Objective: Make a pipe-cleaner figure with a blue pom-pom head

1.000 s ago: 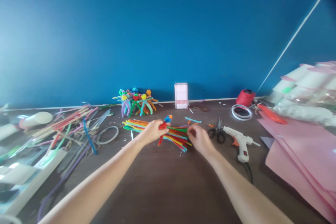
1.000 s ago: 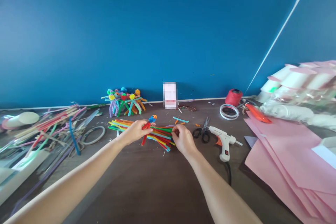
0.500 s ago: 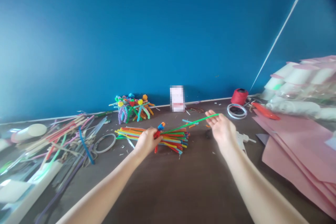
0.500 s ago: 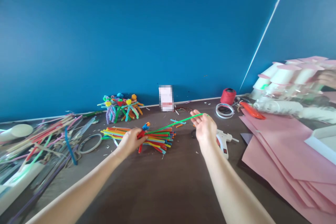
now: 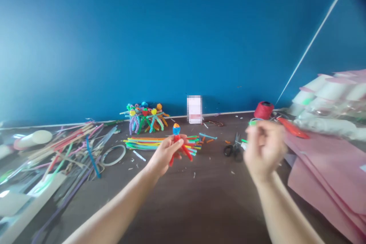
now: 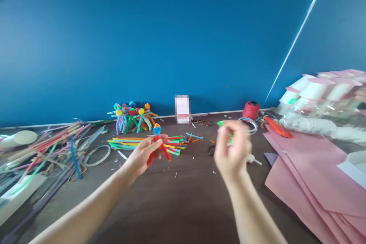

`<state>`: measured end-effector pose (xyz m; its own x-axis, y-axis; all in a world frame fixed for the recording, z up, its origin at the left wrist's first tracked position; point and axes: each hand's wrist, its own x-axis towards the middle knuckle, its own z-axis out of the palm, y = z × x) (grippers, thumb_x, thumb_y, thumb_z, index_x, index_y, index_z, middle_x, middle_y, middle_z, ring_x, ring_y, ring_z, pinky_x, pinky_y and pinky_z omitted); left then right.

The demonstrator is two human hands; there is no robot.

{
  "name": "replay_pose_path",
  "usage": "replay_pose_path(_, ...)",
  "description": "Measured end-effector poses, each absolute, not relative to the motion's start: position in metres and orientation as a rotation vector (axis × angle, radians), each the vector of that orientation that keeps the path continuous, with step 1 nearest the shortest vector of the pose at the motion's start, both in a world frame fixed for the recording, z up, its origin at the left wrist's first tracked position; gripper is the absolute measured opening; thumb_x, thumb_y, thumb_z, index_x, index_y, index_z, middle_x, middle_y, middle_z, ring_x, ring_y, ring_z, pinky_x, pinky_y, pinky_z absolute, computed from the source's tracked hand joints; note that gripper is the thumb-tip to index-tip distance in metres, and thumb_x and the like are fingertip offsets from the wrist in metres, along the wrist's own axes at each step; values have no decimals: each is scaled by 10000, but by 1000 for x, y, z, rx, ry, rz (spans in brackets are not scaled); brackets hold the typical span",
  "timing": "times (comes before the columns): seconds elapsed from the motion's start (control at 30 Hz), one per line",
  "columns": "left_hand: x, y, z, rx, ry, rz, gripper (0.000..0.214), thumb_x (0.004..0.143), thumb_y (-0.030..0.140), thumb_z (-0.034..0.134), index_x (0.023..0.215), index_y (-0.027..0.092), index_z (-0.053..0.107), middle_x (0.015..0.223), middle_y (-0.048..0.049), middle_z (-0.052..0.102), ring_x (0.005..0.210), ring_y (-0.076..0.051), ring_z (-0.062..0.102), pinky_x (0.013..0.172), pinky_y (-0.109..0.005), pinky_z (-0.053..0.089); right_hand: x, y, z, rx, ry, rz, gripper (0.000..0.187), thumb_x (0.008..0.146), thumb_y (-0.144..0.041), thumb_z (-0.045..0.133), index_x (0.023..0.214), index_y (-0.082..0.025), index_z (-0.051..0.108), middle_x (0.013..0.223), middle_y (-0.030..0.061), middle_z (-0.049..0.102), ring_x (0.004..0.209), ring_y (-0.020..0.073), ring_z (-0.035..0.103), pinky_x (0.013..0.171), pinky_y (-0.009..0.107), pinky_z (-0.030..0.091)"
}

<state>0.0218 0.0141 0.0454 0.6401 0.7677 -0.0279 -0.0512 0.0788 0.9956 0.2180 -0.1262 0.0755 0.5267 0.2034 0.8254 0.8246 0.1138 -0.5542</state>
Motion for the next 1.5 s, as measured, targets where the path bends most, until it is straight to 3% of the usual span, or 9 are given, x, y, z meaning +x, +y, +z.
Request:
replay_pose_path(0.1, 19, -11, 39, 1115, 584, 592, 343, 752, 396, 514, 959, 135, 591, 883, -88, 634, 610, -129, 580, 439, -198, 402, 174, -112, 63, -1447, -1475, -295, 135, 825, -194, 402, 846, -214, 534, 769, 55, 568, 739, 185, 548, 657, 326, 442)
replay_pose_path(0.3, 11, -16, 7, 789, 666, 657, 153, 707, 261, 603, 799, 138, 600, 581, -4, 577, 489, -79, 531, 443, -175, 427, 141, -99, 38, -1458, -1612, 16, 187, 810, -134, 406, 874, -216, 561, 798, 41, 584, 751, 163, 566, 686, 290, 466)
replay_pose_path(0.53, 8, -20, -1, 649, 576, 691, 169, 693, 236, 635, 824, 165, 555, 628, 3, 585, 540, -101, 575, 460, -186, 461, 129, -89, 20, -1582, -1679, -7, 186, 819, -139, 416, 885, -216, 572, 828, 48, 539, 772, 159, 561, 717, 291, 465)
replay_pose_path(0.73, 7, -14, -5, 607, 566, 719, 144, 679, 227, 648, 733, 135, 551, 649, -16, 587, 553, -94, 567, 487, -180, 461, 129, -88, 17, -1621, -1711, -75, 157, 821, -137, 435, 880, -193, 569, 852, 62, 510, 807, 157, 550, 738, 281, 458)
replay_pose_path(0.93, 7, -13, -4, 646, 599, 680, 171, 675, 267, 647, 700, 124, 557, 518, 8, 550, 461, -72, 520, 450, -167, 427, 133, -85, 15, -1621, -1650, -52, 118, 811, -164, 464, 884, -176, 556, 847, 62, 528, 803, 157, 552, 728, 280, 463)
replay_pose_path(1.3, 6, -13, -5, 751, 641, 617, 224, 657, 313, 654, 739, 114, 590, 526, 4, 561, 454, -76, 510, 438, -181, 416, 142, -86, 17, -1648, -1670, -46, 110, 819, -174, 452, 854, -171, 557, 787, 50, 560, 741, 150, 562, 704, 281, 456)
replay_pose_path(1.5, 6, -16, -3, 708, 653, 687, 205, 661, 302, 650, 723, 115, 592, 527, 2, 560, 478, -78, 517, 459, -180, 410, 133, -96, 25, -1630, -1565, -18, 96, 808, -177, 444, 887, -179, 499, 792, 50, 557, 698, 141, 559, 549, 222, 455)
